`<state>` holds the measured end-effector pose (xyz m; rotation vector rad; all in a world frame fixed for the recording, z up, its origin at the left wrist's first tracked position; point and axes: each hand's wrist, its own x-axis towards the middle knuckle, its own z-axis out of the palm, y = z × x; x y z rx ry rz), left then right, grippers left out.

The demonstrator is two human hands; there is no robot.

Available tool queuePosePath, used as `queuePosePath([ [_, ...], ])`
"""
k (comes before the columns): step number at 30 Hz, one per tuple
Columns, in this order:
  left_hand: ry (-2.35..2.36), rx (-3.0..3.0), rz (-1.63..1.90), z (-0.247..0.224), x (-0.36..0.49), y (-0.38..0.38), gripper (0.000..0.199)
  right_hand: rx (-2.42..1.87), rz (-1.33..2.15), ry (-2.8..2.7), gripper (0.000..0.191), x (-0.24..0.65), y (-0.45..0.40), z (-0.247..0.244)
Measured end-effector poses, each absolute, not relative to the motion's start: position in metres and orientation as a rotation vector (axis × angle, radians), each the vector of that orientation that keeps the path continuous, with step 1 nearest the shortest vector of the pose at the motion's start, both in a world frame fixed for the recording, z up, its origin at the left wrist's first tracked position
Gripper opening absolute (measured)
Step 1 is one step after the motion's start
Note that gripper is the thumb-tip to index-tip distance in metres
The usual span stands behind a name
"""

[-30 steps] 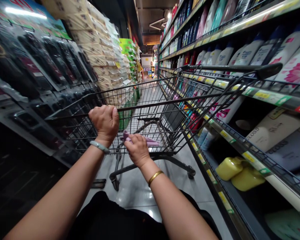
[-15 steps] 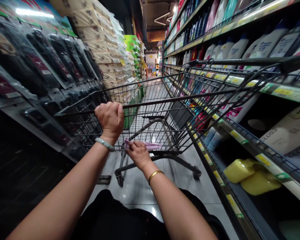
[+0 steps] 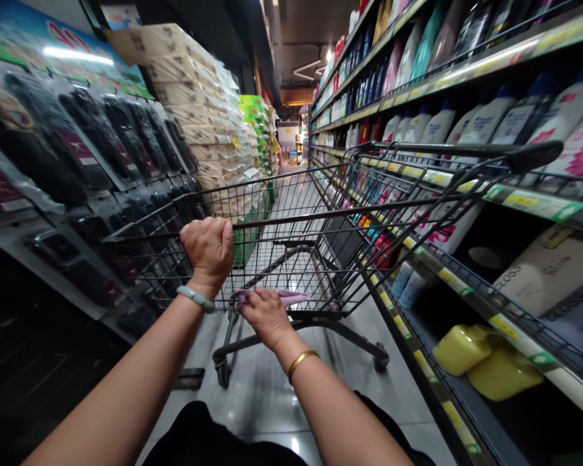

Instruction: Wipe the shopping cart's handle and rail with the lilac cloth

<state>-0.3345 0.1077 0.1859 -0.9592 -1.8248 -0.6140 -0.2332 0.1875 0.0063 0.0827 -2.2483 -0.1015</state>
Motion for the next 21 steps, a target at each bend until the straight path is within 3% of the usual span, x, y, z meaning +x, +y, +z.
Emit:
queuePosePath([
  [4,-1.785,-0.944,-0.596,0.186,-0.337,0.107,0.033,-0.008,-0.114,-2.194,0.011,-0.229,0.195,0.024],
  [9,-1.785,-0.932,-0.567,0.188,-0.336,0.105,0.034,0.147,-0.153,-2.315,0.005,-0.225,0.190,0.005],
  [15,-1.781,-0.933,-0.551,0.189,-0.337,0.101,0.034,0.005,-0.100,-2.136,0.007,-0.224,0.190,0.024],
  [21,-1.783,-0.947,-0.551,0.189,-0.341,0.096,0.033,0.114,-0.150,-2.220,0.002,-0.222,0.189,0.012],
])
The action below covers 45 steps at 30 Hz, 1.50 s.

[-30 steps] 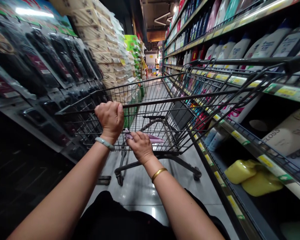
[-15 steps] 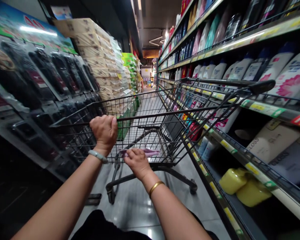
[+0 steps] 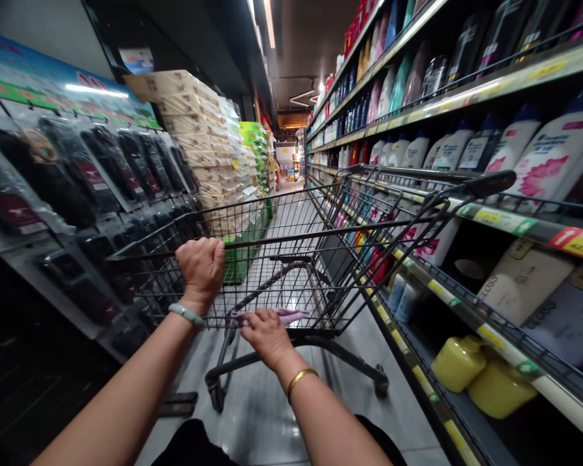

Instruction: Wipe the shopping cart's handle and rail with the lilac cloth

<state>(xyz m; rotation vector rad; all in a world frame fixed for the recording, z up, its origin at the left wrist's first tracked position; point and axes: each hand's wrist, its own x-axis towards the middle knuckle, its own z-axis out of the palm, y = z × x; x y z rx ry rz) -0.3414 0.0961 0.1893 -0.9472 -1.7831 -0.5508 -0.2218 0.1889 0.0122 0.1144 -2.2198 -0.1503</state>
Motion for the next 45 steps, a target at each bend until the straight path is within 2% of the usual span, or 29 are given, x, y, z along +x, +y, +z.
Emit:
queuePosePath([
  [6,-1.810,-0.938,-0.549,0.193,-0.341,0.092,0.037,-0.024,-0.079,-2.134,0.009,-0.222,0.188,0.025],
  [11,-1.871,-0.954,-0.515,0.197,-0.342,0.085,0.040,0.138,-0.147,-2.290,0.005,-0.218,0.184,0.016],
  [16,-1.933,-0.981,-0.460,0.201,-0.342,0.077,0.043,0.023,-0.077,-2.109,0.010,-0.215,0.187,0.037],
  [21,-1.989,-1.005,-0.433,0.205,-0.340,0.070,0.043,0.112,-0.092,-2.298,0.004,-0.213,0.186,0.020],
  [24,-1.980,-0.953,-0.443,0.211,-0.330,0.070,0.039,0.023,0.002,-2.295,0.008,-0.218,0.181,0.019],
  [28,-1.974,-0.949,-0.566,0.221,-0.301,0.082,0.032,-0.061,0.061,-2.213,0.015,-0.215,0.183,0.033],
  [31,-1.992,-1.078,-0.639,0.228,-0.282,0.100,0.031,0.004,0.051,-2.333,0.013,-0.212,0.185,0.029],
  [34,-2.065,-1.139,-0.560,0.228,-0.274,0.115,0.039,0.057,0.048,-2.426,0.010,-0.212,0.183,0.023],
  [37,-2.083,-1.106,-0.423,0.222,-0.274,0.122,0.045,-0.034,0.061,-2.329,0.015,-0.210,0.184,0.030],
  [40,-2.028,-1.061,-0.394,0.216,-0.275,0.124,0.044,-0.094,0.034,-2.205,0.021,-0.206,0.190,0.038],
  [45,-2.005,-1.047,-0.413,0.213,-0.276,0.123,0.044,0.017,-0.016,-2.380,0.017,-0.199,0.192,0.031],
])
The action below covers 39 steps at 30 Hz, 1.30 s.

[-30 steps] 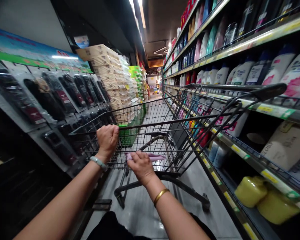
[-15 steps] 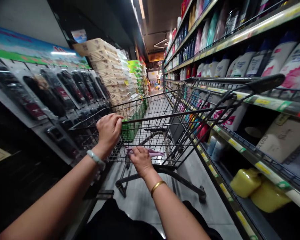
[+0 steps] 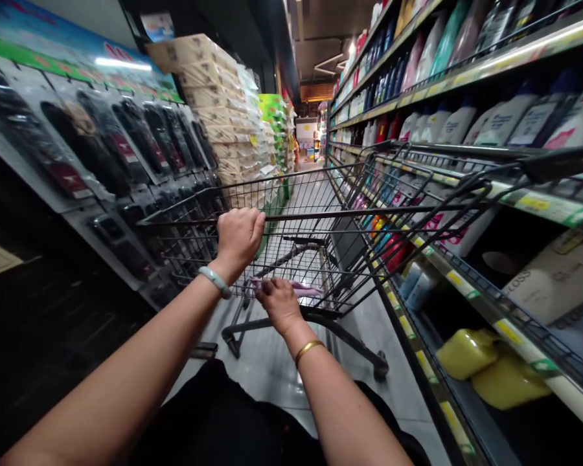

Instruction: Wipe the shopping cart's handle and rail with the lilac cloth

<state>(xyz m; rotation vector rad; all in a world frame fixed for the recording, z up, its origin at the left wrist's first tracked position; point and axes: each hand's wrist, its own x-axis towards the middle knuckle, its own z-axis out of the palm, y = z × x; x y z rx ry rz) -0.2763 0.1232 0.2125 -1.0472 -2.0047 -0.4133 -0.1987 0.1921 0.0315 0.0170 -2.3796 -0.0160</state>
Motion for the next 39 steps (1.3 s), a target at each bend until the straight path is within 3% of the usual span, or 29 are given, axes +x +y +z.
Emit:
queuePosePath([
  [12,-2.030,-1.074,-0.446,0.214,-0.275,0.113,0.044,-0.018,-0.084,-2.183,0.012,-0.189,0.191,0.047],
  [19,-2.022,-1.048,-0.451,0.214,-0.275,0.108,0.043,-0.210,-0.051,-2.037,0.018,-0.174,0.199,0.082],
  [25,-2.001,-1.001,-0.477,0.212,-0.275,0.108,0.043,0.006,-0.105,-2.134,0.019,-0.183,0.185,0.072],
  [31,-1.959,-0.955,-0.503,0.207,-0.276,0.110,0.043,-0.278,-0.030,-1.906,0.022,-0.160,0.203,0.110],
  [39,-1.948,-0.917,-0.523,0.205,-0.278,0.107,0.041,-0.089,-0.084,-2.018,0.020,-0.168,0.192,0.106],
])
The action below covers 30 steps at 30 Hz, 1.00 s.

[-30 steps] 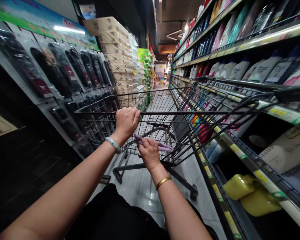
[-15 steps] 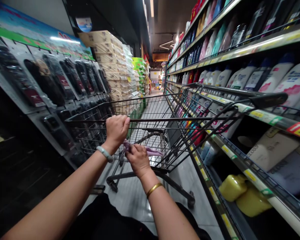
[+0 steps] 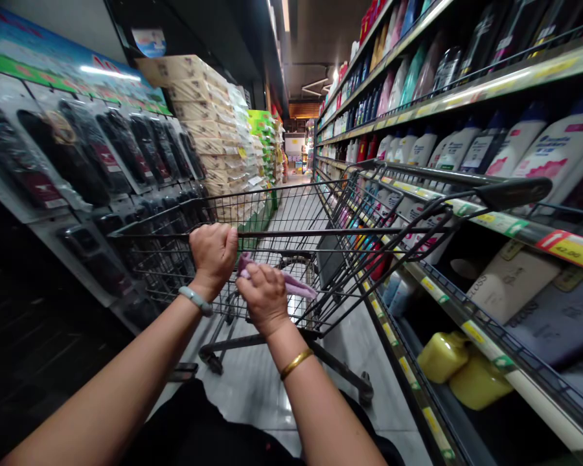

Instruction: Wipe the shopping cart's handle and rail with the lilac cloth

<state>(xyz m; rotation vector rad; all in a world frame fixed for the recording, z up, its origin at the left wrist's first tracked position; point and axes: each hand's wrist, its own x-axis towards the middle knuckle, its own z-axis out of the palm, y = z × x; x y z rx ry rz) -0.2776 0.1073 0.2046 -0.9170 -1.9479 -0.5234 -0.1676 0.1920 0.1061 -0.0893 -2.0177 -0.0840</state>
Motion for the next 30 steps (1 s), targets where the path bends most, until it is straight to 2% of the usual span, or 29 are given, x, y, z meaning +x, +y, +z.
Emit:
queuePosePath([
  [5,-1.952,-0.917,-0.562,0.203,-0.277,0.108,0.042,-0.312,-0.011,-1.911,0.027,-0.153,0.203,0.134],
  [11,-1.970,-0.924,-0.553,0.203,-0.276,0.109,0.041,-0.135,-0.126,-1.964,0.022,-0.163,0.194,0.122],
  [16,-1.971,-0.937,-0.511,0.203,-0.274,0.110,0.040,-0.272,-0.059,-1.742,0.025,-0.150,0.212,0.139],
  [22,-2.005,-0.963,-0.512,0.207,-0.270,0.110,0.039,-0.217,-0.076,-1.837,0.023,-0.146,0.206,0.144],
  [27,-2.033,-1.006,-0.548,0.209,-0.266,0.109,0.040,-0.355,-0.081,-1.703,0.026,-0.138,0.211,0.178],
  [30,-2.039,-1.001,-0.563,0.210,-0.265,0.108,0.041,-0.370,-0.113,-1.843,0.024,-0.142,0.210,0.208],
])
